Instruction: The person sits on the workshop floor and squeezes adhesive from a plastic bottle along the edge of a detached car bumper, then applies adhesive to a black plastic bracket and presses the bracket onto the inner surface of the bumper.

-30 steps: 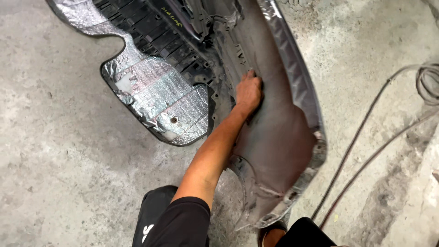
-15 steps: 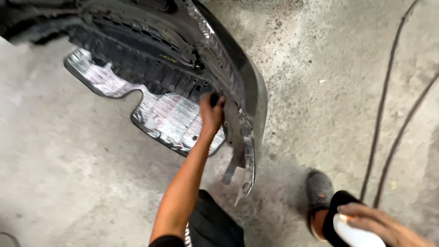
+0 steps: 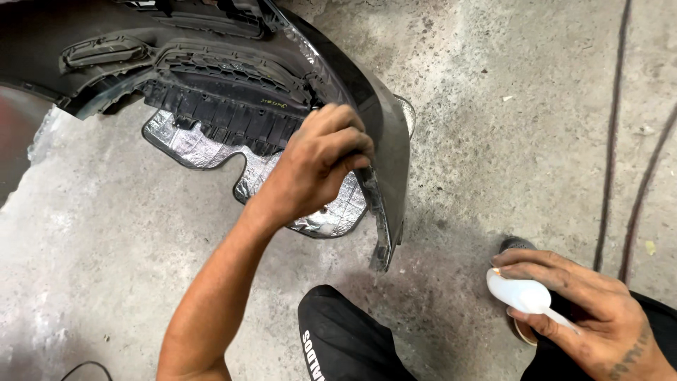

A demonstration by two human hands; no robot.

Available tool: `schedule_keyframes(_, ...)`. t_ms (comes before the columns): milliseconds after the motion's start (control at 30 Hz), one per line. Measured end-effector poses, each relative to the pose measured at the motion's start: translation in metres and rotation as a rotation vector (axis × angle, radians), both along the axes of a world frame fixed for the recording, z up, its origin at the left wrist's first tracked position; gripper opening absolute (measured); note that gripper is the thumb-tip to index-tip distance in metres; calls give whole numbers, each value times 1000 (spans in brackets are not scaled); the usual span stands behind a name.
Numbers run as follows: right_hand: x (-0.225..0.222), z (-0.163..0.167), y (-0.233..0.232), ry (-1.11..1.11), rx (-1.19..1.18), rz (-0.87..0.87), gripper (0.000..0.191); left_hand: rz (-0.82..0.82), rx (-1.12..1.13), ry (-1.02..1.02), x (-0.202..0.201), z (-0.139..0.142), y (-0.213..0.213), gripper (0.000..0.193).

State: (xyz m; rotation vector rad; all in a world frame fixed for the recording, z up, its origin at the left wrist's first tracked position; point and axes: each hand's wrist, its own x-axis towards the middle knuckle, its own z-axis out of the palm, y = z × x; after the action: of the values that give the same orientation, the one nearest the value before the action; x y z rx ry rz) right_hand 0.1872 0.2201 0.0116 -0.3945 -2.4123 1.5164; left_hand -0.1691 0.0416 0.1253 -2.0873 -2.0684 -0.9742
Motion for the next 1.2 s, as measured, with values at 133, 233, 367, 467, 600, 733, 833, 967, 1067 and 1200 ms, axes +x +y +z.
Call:
schedule_keyframes(133,2,3,0,76,128,46,45,-24,-190,62,-11,6,13,7)
schedule_keyframes(233,5,4,6,75,76,53,45,-84,-210,72,-14,7,15,8)
schedule_keyframes(367,10,0,9,-22,96,18,46,-116,-228,67,-10,7,16,6)
schedule_keyframes(467,11,-2,8,-4,98,5,45,-127,-218,77,-11,9,15,6)
schedule_keyframes(600,10,-2,4,6,92,-11,46,-150,-193,100,-12,10,16,6)
schedule_keyframes(733,7,1,4,-16,115,0,48,-153,-199,127,-11,11,16,3)
schedule_keyframes(833,5,1,4,5,102,13,47,-165,-195,192,-11,12,15,7)
schedule_keyframes(967,6,0,3,-15,158,7,47,-173,-197,234,-9,12,16,9)
schedule_keyframes(1067,7,0,2,-1,133,14,47,-173,-207,261,-7,13,15,13)
schedule_keyframes(1200,9,-1,-1,-10,106,-23,47,-191,-201,288,-5,17,15,18)
